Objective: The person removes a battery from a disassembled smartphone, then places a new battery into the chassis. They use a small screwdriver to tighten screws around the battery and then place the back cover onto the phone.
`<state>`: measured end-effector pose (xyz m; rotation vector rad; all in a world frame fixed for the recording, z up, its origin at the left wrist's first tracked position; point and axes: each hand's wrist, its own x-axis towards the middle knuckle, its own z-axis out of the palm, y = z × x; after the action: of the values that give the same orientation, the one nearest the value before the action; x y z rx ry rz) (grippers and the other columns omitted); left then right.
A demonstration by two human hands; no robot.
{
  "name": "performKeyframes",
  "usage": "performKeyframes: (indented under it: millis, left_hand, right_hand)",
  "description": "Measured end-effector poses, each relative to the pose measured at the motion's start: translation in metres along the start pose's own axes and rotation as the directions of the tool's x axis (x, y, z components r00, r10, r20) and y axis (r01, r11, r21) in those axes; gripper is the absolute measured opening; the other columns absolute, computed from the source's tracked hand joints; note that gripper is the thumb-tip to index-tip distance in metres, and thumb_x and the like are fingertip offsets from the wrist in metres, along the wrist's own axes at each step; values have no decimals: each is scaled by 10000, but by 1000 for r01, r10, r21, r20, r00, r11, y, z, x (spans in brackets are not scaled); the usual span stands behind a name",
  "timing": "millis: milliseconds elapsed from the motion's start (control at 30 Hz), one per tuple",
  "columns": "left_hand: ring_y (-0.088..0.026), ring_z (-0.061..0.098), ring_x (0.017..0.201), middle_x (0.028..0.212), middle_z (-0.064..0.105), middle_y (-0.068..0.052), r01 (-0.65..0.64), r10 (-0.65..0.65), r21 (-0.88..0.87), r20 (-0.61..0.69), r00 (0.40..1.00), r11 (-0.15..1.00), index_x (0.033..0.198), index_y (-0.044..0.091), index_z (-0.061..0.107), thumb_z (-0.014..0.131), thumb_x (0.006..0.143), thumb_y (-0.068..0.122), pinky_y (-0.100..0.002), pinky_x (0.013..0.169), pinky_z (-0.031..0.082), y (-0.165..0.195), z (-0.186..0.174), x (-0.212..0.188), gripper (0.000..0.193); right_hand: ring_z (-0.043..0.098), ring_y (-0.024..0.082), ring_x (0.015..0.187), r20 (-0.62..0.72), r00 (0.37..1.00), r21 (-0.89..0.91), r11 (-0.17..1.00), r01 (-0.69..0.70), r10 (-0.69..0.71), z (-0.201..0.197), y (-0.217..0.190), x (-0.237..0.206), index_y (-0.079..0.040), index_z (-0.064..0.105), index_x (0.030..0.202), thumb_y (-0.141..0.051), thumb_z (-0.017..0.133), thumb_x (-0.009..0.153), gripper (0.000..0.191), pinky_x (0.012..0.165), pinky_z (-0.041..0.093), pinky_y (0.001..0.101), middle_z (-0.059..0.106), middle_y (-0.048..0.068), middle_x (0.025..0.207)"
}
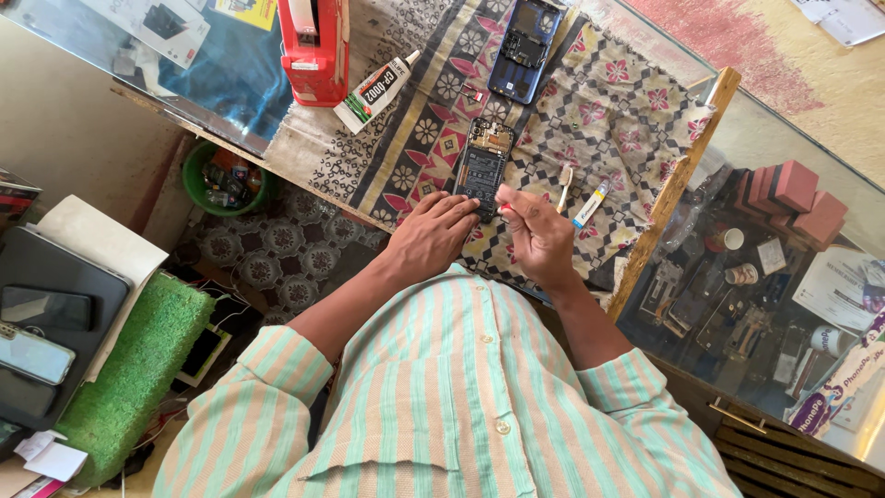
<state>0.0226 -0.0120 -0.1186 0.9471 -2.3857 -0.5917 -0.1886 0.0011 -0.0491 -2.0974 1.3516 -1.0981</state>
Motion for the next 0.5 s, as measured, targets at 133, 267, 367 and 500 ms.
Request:
performKeyframes:
  millis: [133, 267, 367, 500]
  left_hand:
    - [-266, 512, 1381, 1449, 594, -131, 8, -8, 3, 15, 1000, 1000, 1272, 40, 662, 598, 950, 139, -467, 1193, 320, 0, -1, 0, 343]
    - [-271, 503, 1381, 1453, 582, -135, 6, -6, 0, 19, 1000, 1000, 1281, 35, 663, 598, 950, 147, -471, 1193, 318, 1, -3, 1, 355]
    - [-287, 500, 1370, 1427, 580, -145, 7, -7, -2, 13, 1000, 1000, 1291, 39, 667, 607, 926, 143, -465, 1182, 331, 1, -6, 1, 384]
    - [-319, 496, 1348, 1355, 578, -156, 40, -39, -30, 24, 999, 999, 1292, 54, 677, 625, 914, 144, -463, 1160, 348, 3, -10, 0, 392]
  right_hand:
    - [616, 127, 739, -82, 996, -162, 987, 14, -27, 6, -2, 2, -149, 771, 1216, -86, 847, 942, 290, 627, 515, 300, 662, 50, 937]
    - [621, 190, 884, -52, 998, -82, 996, 28, -33, 1, -7, 11, -60, 687, 1265, -41, 716, 963, 304, 714, 537, 298, 634, 104, 1048]
    - [664, 167, 916, -18, 1000, 78, 997, -21, 22, -1, -9, 10, -68, 658, 1264, -54, 645, 1016, 249, 774, 556, 298, 678, 75, 1082]
    - [646, 190, 819, -101, 992, -255, 962, -94, 70, 5, -8, 6, -125, 810, 1154, -148, 825, 919, 237, 731, 543, 336, 692, 71, 912]
